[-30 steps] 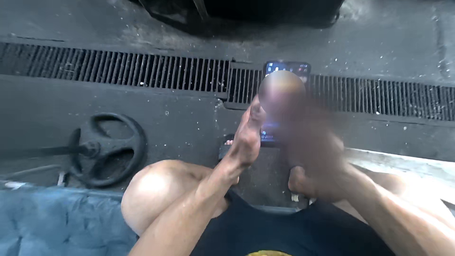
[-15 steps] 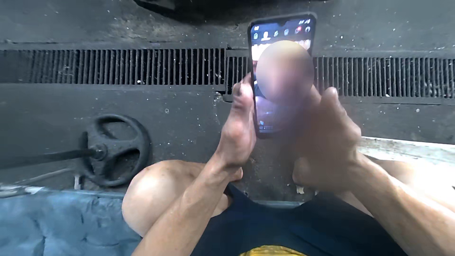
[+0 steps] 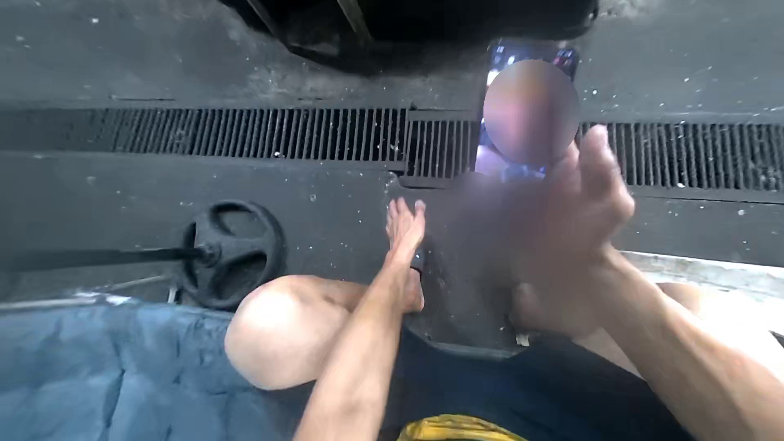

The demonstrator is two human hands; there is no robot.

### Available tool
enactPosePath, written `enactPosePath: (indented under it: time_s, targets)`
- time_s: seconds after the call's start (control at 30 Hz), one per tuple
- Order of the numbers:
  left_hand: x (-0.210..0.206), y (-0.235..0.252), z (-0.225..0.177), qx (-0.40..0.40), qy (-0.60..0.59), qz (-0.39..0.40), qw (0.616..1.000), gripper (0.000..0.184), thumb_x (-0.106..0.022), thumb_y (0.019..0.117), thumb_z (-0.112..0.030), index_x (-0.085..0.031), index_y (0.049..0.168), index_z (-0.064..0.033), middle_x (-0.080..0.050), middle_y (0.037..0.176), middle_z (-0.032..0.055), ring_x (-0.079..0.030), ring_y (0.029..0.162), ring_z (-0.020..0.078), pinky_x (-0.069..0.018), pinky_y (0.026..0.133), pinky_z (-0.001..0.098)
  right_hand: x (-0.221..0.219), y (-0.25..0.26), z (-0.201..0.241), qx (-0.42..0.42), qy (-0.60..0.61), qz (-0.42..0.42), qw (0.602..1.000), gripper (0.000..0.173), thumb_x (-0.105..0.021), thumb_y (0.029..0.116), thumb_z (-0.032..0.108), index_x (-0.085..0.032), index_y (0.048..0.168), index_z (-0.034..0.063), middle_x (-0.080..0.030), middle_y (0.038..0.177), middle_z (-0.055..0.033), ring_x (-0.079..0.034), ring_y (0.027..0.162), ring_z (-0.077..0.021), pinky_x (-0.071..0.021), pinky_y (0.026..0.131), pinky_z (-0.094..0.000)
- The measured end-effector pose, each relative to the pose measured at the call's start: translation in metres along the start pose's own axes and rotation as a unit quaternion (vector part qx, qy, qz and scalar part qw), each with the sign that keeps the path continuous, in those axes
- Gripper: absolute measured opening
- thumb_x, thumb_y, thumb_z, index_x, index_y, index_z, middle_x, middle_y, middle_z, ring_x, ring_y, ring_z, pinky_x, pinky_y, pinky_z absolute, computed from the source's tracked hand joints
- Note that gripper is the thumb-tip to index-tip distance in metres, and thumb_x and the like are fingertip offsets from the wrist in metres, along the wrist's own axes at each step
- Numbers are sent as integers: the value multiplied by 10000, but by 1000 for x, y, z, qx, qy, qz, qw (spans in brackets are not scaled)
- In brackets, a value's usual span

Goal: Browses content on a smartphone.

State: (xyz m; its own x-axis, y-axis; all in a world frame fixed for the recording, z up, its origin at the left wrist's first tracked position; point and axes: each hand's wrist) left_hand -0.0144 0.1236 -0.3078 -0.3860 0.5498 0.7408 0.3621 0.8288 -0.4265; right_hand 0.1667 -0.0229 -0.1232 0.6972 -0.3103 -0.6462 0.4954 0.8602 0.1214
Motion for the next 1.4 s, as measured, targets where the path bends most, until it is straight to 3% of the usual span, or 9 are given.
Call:
enactPosePath:
  time_s: [0.17,0.3,0.43,0.63,0.73,0.83,0.97,1.1,1.4]
  targets:
    - [-93,-35,95,204,240,102,944,893,-403,1000,-638,-218,1612,-15,-113,1692,226,-178,1551,403,-243,1224,541,-3,-2,10,-6,19,0,1000,601,-211,1048,529,-454,1403,110,-593,1318,-113,-604,1228,-246,-543,978,-526]
    - [-109,-52,99,72,325,191,923,1015,-482,951,-660,-118,1622,9,-8,1693,253,-45,1565,433,-160,1243,563,-7,-7,20,-1,45,5,999,621,-198,1047,518,-466,1400,82,-603,1303,-131,-617,1210,-252,-555,959,-518]
    - [-127,-63,83,-194,323,397,837,700,-439,1025,-575,-439,1543,-104,-301,1667,112,-255,1541,344,-251,1219,579,-10,-5,28,-9,26,12,1000,645,-150,1048,525,-447,1421,92,-606,1297,-119,-624,1201,-241,-566,946,-501]
    - [-103,-48,71,-93,304,262,911,665,-427,1038,-489,-406,1552,-67,-330,1644,147,-212,1552,351,-199,1244,549,-6,-6,19,22,23,1,1000,529,-340,1053,538,-540,1369,165,-654,1259,-41,-648,1158,-179,-589,905,-444]
    - [-73,-22,40,-63,241,205,946,523,-413,1044,-487,-704,1204,-83,-661,1314,135,-536,1341,310,-343,1164,552,-2,-3,16,22,-8,-1,1000,532,-468,999,595,-569,1348,206,-691,1191,6,-673,1095,-133,-591,913,-403]
    - [-27,-1,-19,-75,166,137,974,506,-458,1038,-460,-722,990,-31,-714,1060,188,-662,1098,353,-471,989,580,3,2,10,4,-28,-5,1000,627,-513,943,669,-562,1349,192,-697,1165,-23,-682,1064,-154,-589,907,-412]
    - [52,11,-94,-128,-86,72,985,292,-554,1023,-217,-677,1175,-1,-705,1080,182,-680,1027,287,-533,943,513,0,6,6,-11,-22,-30,999,712,-529,920,706,-553,1363,150,-703,1175,-72,-693,1074,-196,-589,928,-446]
    - [104,-5,-153,-105,-459,100,877,436,-269,1115,-339,-585,1275,-85,-700,1147,69,-680,1034,198,-552,911,419,-2,11,4,-2,-5,-26,1000,707,-534,939,676,-529,1395,136,-692,1213,-105,-685,1111,-228,-574,964,-474]
    - [115,-76,-185,-174,-568,248,765,733,-54,1054,-535,-403,1514,-84,-650,1298,139,-650,1178,233,-539,1024,440,-1,16,-2,1,12,-30,999,701,-520,971,622,-488,1391,62,-683,1213,-141,-684,1115,-238,-568,975,-458]
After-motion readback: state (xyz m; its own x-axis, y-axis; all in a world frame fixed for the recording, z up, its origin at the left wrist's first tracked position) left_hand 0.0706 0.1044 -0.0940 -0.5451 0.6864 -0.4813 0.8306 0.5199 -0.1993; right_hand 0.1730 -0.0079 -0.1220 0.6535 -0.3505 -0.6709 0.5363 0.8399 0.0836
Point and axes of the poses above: each hand's wrist, its own y-axis towards the middle knuckle, its own x-axis out of the back of the hand, z = x × y
